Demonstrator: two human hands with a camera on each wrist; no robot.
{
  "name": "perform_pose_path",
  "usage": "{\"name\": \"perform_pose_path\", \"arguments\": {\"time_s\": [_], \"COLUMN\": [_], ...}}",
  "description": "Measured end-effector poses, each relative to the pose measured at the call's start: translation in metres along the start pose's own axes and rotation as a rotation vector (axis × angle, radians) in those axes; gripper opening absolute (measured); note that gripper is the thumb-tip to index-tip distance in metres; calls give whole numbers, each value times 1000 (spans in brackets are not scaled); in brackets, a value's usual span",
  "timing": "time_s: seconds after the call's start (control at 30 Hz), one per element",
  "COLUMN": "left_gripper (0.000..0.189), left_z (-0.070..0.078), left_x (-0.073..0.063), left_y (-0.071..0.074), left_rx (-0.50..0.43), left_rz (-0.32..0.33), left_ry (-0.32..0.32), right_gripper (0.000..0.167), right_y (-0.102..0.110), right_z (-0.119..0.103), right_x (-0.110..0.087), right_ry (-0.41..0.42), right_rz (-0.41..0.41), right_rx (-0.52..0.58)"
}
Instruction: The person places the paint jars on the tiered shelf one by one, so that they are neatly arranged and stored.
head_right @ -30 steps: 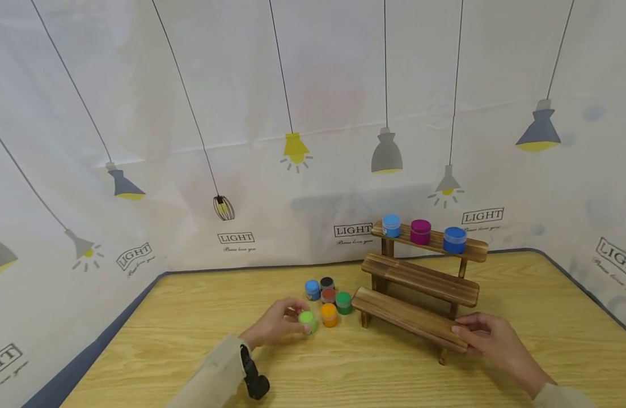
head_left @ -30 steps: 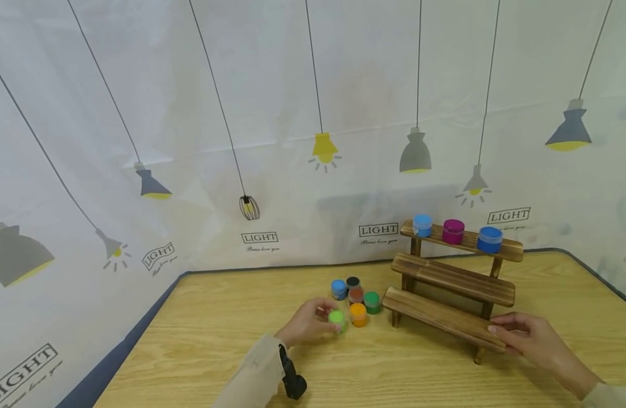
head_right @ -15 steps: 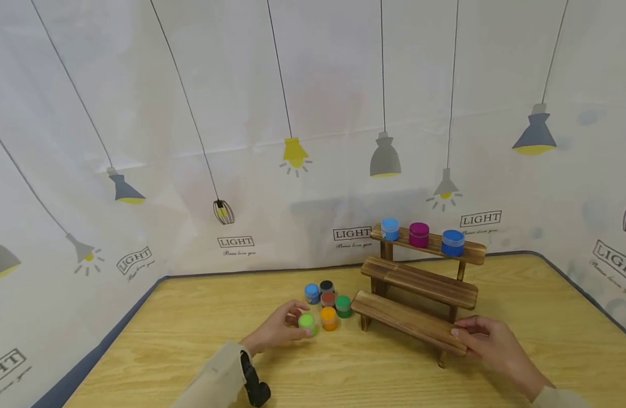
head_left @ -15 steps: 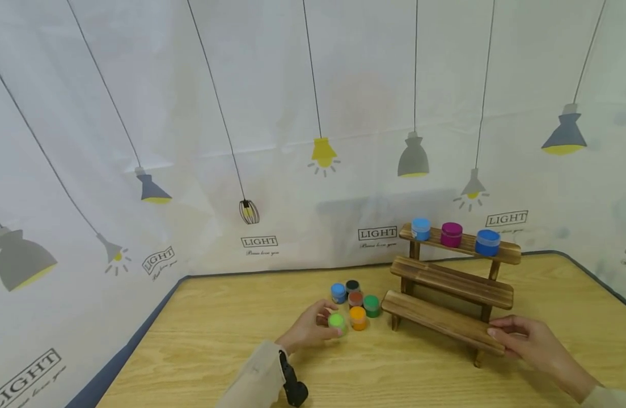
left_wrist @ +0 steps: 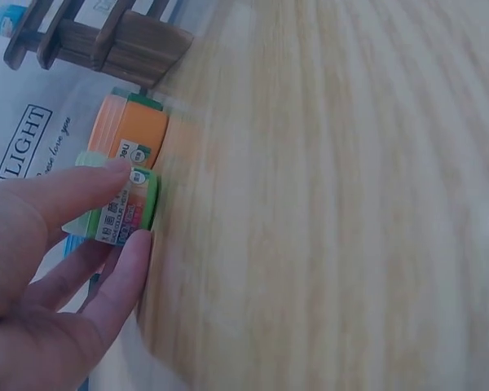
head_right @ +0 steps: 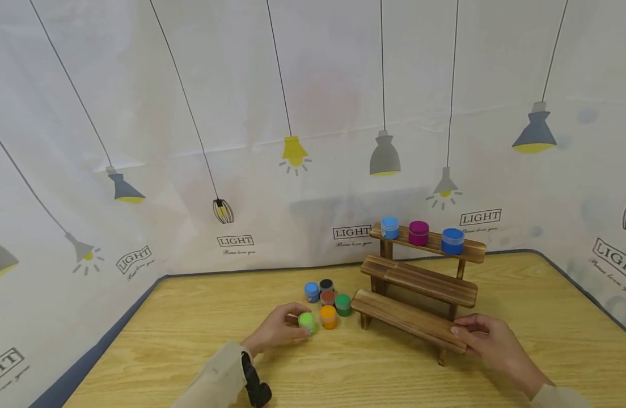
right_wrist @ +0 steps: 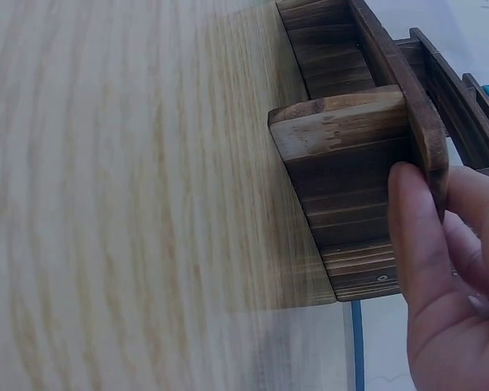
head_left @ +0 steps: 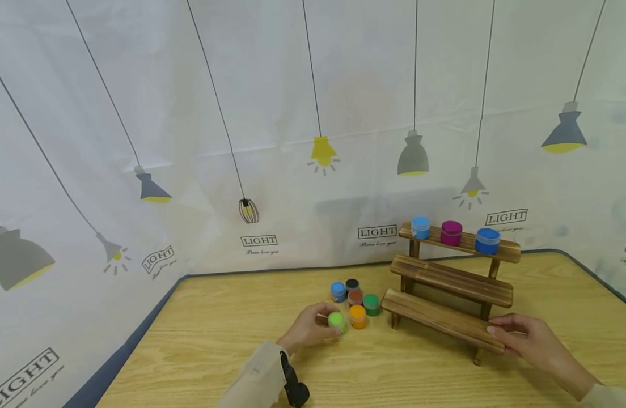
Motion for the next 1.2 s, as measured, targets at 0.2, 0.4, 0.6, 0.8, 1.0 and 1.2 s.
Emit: {"name": "perform_pose_path", "arguments": {"time_s": [0.2,0.4,0.6,0.8,1.0,1.2], "left_gripper": [38,40,36,34,36,37], "left_z": [2,1,21,52,58,79], "left_x": [-5,-9,-18,-30,-24,-26], "left_y": [3,13,22,21,6,-15], "left_rx": [-7,-34,-52,-42,-114,-168], "left_rz": [57,110,107,80,20,-21], "left_ry": [29,48,12,-72,-89,-131], "right_gripper": [42,40,41,41,40,41], "right_y": [0,-2,-1,-1,0,-1], "right_z": [0,-1,1,1,2,0], "right_x": [0,0,-1,-1,0,0], "right_ry": [-20,20,-5,-21,-8,-8], "right_rz": [8,16,30,32,30,23], "right_rx": [-1,2,-3,-2,9,-1]}}
Point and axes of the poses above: each hand's wrist, its own x-axis towards the middle knuckle, its own y-axis out of the back of the hand, z = x × y, the point moved 3 cm from there along x, towards the middle knuckle, and after that the axes turned 5 degrees about x, right-handed, at the moved point
